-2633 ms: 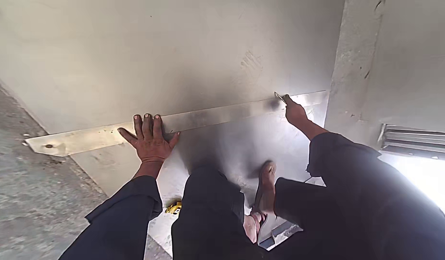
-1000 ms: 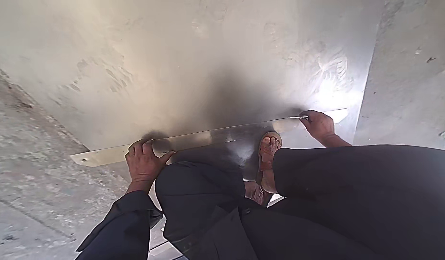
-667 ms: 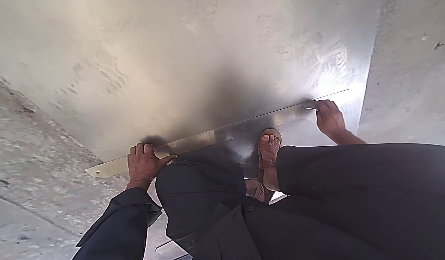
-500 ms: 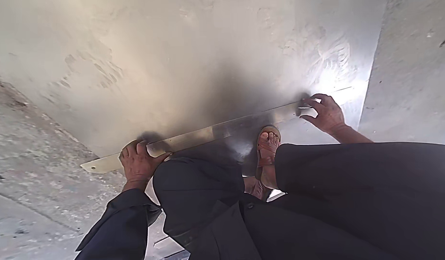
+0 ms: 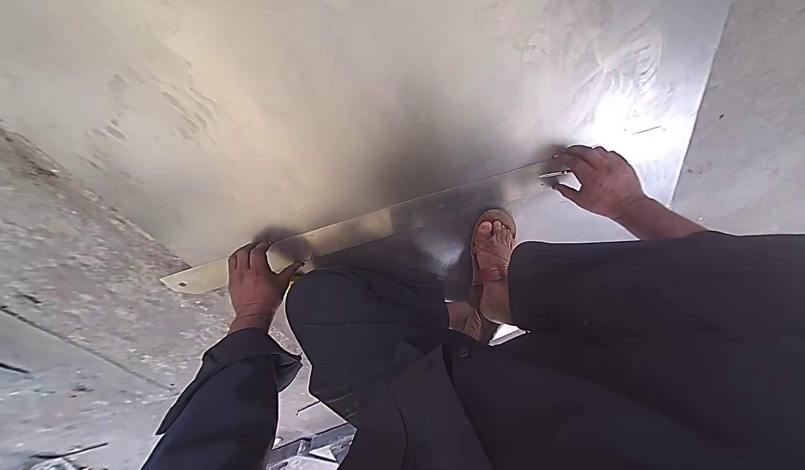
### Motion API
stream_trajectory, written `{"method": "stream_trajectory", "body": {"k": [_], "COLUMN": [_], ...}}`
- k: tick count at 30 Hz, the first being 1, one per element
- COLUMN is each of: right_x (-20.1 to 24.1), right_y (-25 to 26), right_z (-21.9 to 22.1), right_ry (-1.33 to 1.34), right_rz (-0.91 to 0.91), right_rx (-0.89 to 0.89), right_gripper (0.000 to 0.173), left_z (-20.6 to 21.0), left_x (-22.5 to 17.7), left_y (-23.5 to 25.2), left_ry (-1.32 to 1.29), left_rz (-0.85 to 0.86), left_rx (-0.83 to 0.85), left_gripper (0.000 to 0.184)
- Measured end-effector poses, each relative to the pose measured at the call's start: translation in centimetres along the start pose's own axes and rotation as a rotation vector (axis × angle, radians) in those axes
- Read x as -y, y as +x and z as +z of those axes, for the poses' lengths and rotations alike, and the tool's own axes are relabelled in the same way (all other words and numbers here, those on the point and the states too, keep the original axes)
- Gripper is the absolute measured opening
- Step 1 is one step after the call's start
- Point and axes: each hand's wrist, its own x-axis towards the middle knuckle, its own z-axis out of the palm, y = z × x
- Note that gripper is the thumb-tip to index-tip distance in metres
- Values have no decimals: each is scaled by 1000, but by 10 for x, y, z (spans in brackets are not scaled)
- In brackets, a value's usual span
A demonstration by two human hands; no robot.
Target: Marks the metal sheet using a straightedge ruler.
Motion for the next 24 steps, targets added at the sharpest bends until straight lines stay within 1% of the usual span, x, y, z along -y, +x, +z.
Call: {"method": "stream_trajectory", "body": {"k": [13,16,17,19,21,24], "right_x": [5,7,11,16,17,21], "right_y": [5,-5,-2,9,9,9], "right_z": [1,-10,-14,-11,-8,-13], "right_ry": [-100,-101,-71,-45,-72,-129], "right_rz": [-38,20,36,64,77,106], "right_rx": [-15,66,87,141,172,170], "right_gripper": [49,52,54,58,61,61], "left_z": [-2,0,-1,-2,4,13], "left_x": [5,0,3,15,23,27], "left_y": [0,-3,-5,-8,-15,-14], "left_ry": [1,-55,-90,-137,-165,-166], "left_rz": [13,41,40,41,15,40], "left_rx": [2,43,28,-66,-117,-131], "left_gripper": [73,71,71,76,71,61]}}
